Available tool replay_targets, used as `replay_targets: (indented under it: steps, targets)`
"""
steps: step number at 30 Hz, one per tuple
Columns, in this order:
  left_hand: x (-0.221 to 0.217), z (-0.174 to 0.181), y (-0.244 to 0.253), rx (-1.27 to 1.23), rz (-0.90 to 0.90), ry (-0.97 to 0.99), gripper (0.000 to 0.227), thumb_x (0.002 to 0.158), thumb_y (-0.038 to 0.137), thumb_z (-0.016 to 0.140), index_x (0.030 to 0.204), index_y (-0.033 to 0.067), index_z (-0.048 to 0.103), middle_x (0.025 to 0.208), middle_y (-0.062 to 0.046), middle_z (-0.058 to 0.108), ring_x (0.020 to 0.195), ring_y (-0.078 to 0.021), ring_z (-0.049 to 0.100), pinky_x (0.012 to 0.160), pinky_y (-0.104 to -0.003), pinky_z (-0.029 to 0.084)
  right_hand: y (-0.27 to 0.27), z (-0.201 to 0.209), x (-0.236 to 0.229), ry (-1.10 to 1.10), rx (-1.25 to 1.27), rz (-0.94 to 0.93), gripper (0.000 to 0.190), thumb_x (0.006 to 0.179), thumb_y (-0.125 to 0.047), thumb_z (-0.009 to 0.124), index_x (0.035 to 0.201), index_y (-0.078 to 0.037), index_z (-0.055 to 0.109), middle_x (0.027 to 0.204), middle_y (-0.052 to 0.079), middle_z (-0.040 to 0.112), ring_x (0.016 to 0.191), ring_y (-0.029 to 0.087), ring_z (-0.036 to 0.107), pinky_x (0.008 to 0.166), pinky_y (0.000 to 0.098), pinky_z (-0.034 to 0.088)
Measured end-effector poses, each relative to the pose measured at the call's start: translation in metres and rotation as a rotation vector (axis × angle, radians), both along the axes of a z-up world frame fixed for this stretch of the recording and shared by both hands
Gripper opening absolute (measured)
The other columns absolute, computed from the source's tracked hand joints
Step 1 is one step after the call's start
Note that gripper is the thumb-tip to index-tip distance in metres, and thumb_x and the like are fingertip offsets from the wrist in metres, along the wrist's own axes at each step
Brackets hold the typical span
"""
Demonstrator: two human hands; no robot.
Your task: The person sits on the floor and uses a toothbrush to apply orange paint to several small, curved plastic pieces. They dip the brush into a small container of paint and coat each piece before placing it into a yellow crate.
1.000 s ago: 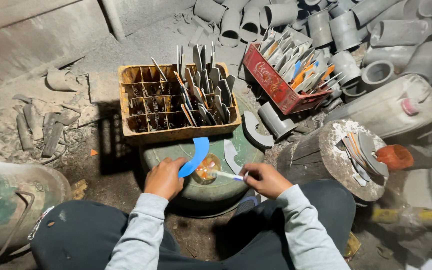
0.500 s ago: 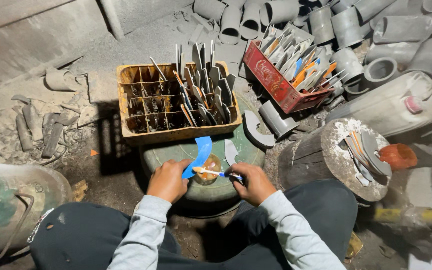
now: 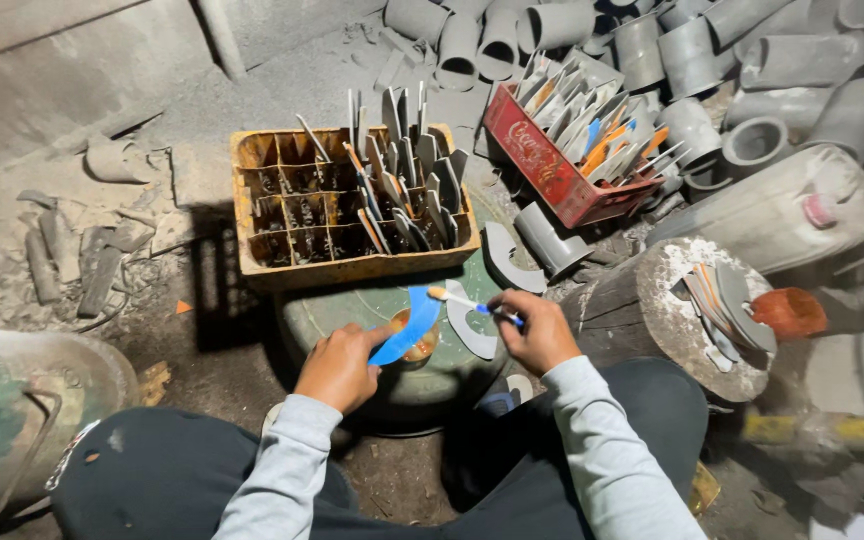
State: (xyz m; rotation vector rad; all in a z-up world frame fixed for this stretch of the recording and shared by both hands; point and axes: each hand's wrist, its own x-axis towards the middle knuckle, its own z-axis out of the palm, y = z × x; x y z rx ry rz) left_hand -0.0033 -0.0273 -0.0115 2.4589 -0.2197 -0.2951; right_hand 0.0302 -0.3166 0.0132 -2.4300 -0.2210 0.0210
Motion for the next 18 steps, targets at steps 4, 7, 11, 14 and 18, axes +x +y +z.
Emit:
replay_targets:
  steps: [4, 7, 11, 14, 18]
  targets:
    - [-0.001, -0.001, -0.004, 0.043, 0.006, -0.025, 0.054, 0.073, 0.003, 0.073, 0.12, 0.0296, 0.073, 0.103, -0.014, 0.068, 0.097, -0.0411, 0.068, 0.086, -0.052, 0.056, -0.01, 0.002, -0.003, -0.171, 0.095, -0.02, 0.021, 0.085, -0.004, 0.066, 0.105, -0.008, 0.071, 0.09, 0.011, 0.074, 0.077, 0.024, 0.075, 0.066, 0.0325, 0.057]
    - [-0.001, -0.002, -0.003, 0.064, 0.028, -0.068, 0.053, 0.073, 0.002, 0.073, 0.118, 0.0299, 0.073, 0.099, -0.013, 0.067, 0.094, -0.0413, 0.068, 0.082, -0.053, 0.056, -0.006, -0.003, -0.005, -0.108, 0.041, 0.314, 0.025, 0.078, -0.003, 0.072, 0.102, -0.007, 0.071, 0.089, 0.013, 0.074, 0.08, 0.028, 0.073, 0.071, 0.0348, 0.056]
    - [-0.007, -0.005, -0.006, 0.089, -0.005, -0.127, 0.055, 0.073, -0.001, 0.07, 0.119, 0.0295, 0.073, 0.097, -0.014, 0.066, 0.089, -0.0419, 0.068, 0.077, -0.054, 0.057, -0.006, -0.002, -0.005, 0.038, 0.002, 0.054, 0.022, 0.081, -0.004, 0.07, 0.102, -0.011, 0.075, 0.085, 0.011, 0.075, 0.074, 0.027, 0.074, 0.068, 0.0347, 0.057]
    - [-0.005, -0.003, -0.007, 0.07, -0.013, -0.136, 0.055, 0.07, 0.001, 0.071, 0.118, 0.0292, 0.073, 0.096, -0.015, 0.066, 0.088, -0.042, 0.068, 0.076, -0.054, 0.057, -0.006, 0.007, -0.002, -0.07, -0.037, 0.0, 0.023, 0.082, -0.004, 0.07, 0.104, -0.012, 0.073, 0.09, 0.011, 0.074, 0.076, 0.027, 0.073, 0.068, 0.0362, 0.056]
    - [-0.003, -0.003, -0.007, 0.091, 0.004, -0.131, 0.055, 0.072, 0.0, 0.069, 0.118, 0.0304, 0.074, 0.096, -0.015, 0.066, 0.087, -0.0418, 0.069, 0.076, -0.054, 0.057, 0.005, 0.011, -0.007, -0.104, -0.106, 0.08, 0.028, 0.078, -0.004, 0.071, 0.104, -0.013, 0.072, 0.092, 0.011, 0.07, 0.076, 0.03, 0.069, 0.068, 0.039, 0.054]
